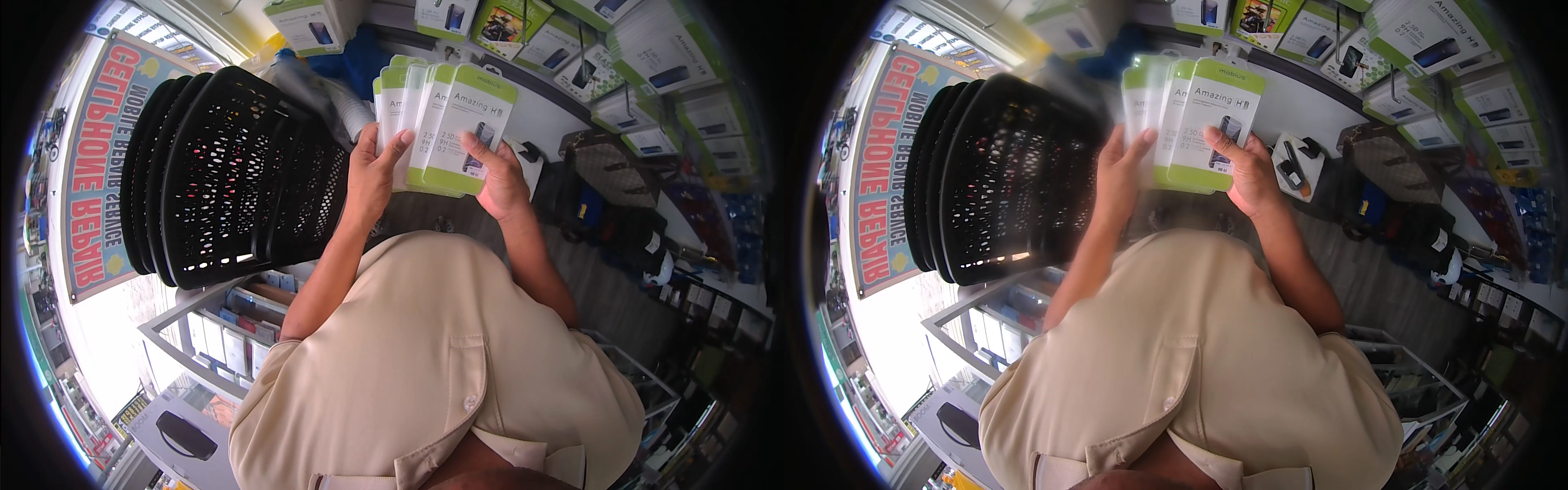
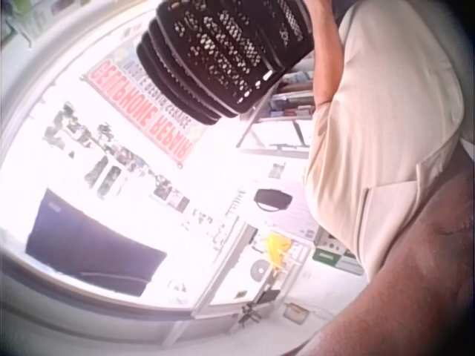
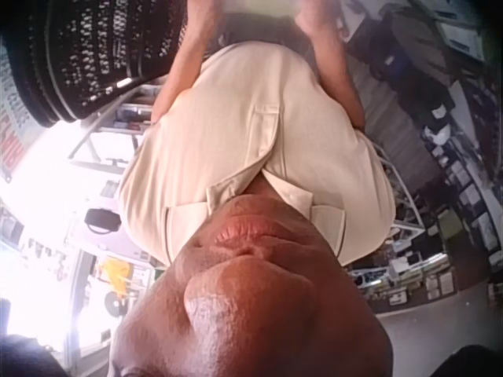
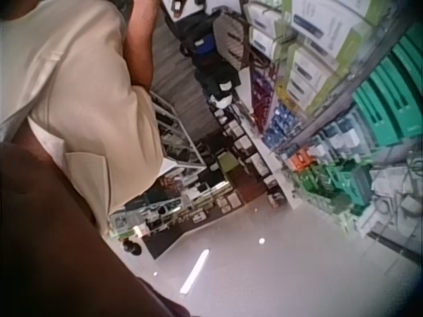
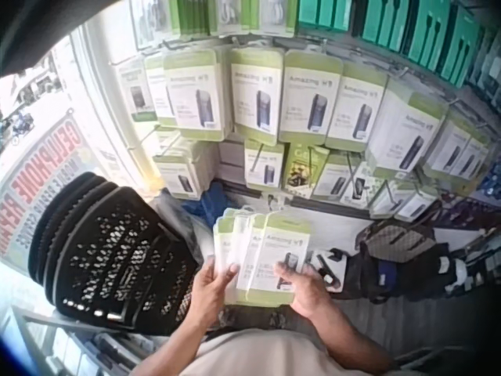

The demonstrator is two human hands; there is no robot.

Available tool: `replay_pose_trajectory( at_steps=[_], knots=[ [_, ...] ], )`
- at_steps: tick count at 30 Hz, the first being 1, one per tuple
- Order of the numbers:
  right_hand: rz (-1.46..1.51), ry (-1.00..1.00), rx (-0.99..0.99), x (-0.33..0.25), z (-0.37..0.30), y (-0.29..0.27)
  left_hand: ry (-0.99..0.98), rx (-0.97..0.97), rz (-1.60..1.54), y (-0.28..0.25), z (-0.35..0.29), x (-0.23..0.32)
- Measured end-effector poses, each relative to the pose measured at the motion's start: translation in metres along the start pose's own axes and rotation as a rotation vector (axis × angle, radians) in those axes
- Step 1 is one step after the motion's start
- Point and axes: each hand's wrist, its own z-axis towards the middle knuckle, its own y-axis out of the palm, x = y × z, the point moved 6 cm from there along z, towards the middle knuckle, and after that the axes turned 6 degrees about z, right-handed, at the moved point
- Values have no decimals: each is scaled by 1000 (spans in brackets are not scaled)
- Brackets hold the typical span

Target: The person walks through a mobile repair shop, picks up a correction pen and writes in a ledger, then moves to a display rack and repeatedly picks up, fans, and places back multiple packaged phone accessories. The person also briefly handles a yellow phone case and a yellow paper.

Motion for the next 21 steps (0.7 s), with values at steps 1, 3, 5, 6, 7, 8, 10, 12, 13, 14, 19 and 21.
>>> replay_pose_trajectory(
  at_steps=[1, 3, 5, 6, 7, 8, 10, 12, 13, 14, 19, 21],
  knots=[
    [-3, -4, 46, 1, 1, -2, 2, 8, -22, 0, 1, 0],
    [9, -25, 72, 1, 2, -4, -1, 25, -69, -2, 2, -3],
    [57, -75, 98, -3, 4, -9, 2, 47, -89, -5, 3, -5],
    [82, -103, 99, -6, 4, -11, 3, 59, -100, -7, 4, -5],
    [106, -93, 126, -7, 4, -14, 11, 72, -112, -9, 5, -5],
    [131, -87, 137, -9, 4, -17, 20, 85, -123, -12, 7, -4],
    [137, -98, 165, -14, 4, -20, 25, 115, -128, -15, 8, -2],
    [133, -101, 151, -17, 4, -18, 31, 95, -111, -14, 9, 1],
    [125, -103, 175, -17, 3, -18, 25, 88, -99, -13, 9, 1],
    [89, -89, 146, -15, 4, -14, 39, 87, -60, -11, 10, 3],
    [0, 57, 35, 12, 7, 3, 61, 102, -31, 1, 8, -3],
    [-1, 30, 89, 13, 5, -3, 24, 122, -27, -3, 11, -7]
  ],
)
